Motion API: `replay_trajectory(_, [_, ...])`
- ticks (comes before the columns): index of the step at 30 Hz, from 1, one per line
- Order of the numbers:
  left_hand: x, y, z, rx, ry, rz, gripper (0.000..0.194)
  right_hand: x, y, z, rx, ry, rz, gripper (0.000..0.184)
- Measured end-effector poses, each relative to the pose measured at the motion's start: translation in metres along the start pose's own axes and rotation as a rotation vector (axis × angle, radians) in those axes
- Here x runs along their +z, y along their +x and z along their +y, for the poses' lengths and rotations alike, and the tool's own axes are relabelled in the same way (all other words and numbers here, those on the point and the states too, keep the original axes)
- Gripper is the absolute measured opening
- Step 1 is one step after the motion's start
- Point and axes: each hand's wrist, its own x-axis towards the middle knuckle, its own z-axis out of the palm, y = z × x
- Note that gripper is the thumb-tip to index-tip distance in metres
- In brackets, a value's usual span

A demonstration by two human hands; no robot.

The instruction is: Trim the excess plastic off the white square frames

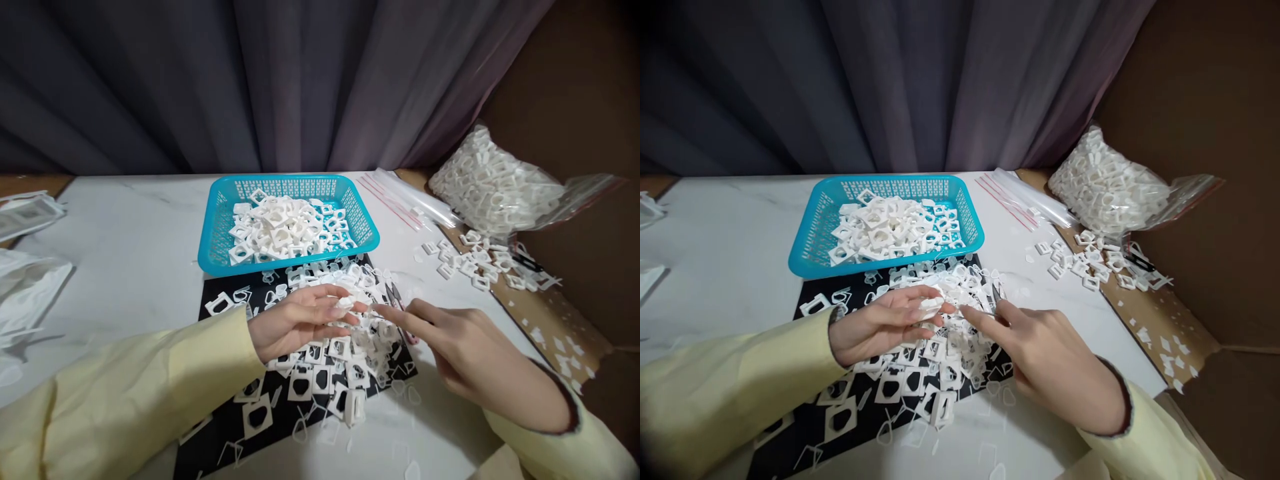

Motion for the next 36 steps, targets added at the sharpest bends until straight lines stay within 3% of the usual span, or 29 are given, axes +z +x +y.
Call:
replay_trajectory(6, [0.001,-0.001,0.001,-0.007,0.033,0.033,0.032,0.008,0.004,0.002,-0.005,-0.166,-0.024,0.093])
replay_trajectory(12, [-0.002,-0.001,-0.002,0.052,0.093,0.013,0.026,0.01,0.006,0.001,0.031,-0.107,-0.091,0.079])
replay_trajectory(14, [-0.002,-0.001,-0.002,0.052,0.089,0.021,0.025,0.011,0.007,0.001,0.022,-0.125,-0.075,0.082])
replay_trajectory(18, [0.0,-0.001,-0.001,0.034,0.066,0.041,0.022,0.013,0.006,0.001,0.001,-0.129,0.012,0.089])
replay_trajectory(24, [-0.003,-0.001,-0.004,0.037,0.061,0.0,0.026,0.01,0.006,-0.003,-0.039,0.053,0.261,0.061])
replay_trajectory(36, [0.001,-0.002,-0.005,-0.041,0.088,0.062,0.022,0.013,0.021,-0.016,-0.224,-0.166,0.467,0.041])
